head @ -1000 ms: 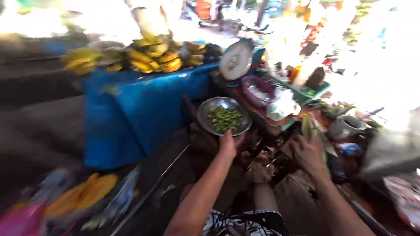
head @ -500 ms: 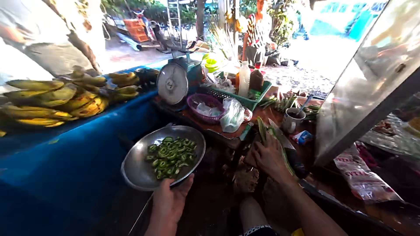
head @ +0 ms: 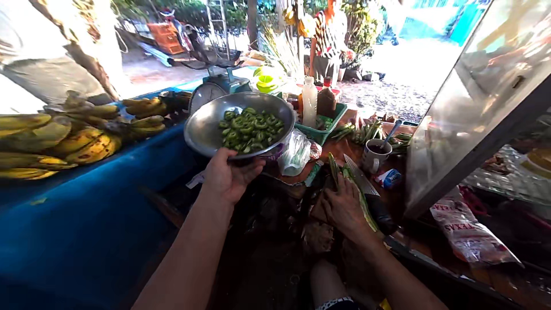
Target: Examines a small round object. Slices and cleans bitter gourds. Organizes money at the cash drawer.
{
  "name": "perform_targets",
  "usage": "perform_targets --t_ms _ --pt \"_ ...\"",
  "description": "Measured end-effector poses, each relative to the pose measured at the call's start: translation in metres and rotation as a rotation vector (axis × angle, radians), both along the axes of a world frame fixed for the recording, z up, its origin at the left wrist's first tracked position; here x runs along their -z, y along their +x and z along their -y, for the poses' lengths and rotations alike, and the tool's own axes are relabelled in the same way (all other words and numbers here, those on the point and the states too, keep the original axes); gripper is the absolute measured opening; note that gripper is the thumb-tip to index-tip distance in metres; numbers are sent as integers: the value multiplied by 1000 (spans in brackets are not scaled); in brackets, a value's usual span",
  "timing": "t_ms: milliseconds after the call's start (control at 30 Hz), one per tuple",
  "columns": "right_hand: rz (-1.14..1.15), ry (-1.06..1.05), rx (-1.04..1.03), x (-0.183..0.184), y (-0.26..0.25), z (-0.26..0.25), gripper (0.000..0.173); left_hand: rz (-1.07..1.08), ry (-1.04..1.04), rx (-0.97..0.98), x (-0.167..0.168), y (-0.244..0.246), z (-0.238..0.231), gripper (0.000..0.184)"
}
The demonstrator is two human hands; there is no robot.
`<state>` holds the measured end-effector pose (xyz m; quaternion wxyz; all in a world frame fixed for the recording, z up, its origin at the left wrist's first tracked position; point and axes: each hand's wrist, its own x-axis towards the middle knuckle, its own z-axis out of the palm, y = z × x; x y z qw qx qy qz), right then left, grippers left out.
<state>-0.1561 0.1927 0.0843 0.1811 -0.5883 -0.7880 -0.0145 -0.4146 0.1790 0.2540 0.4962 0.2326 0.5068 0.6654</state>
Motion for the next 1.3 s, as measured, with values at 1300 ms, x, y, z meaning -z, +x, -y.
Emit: perform_targets --t_ms 1300 --pt "-32 139 -68 1 -3 -3 64 -895 -276 -335 142 -224 34 31"
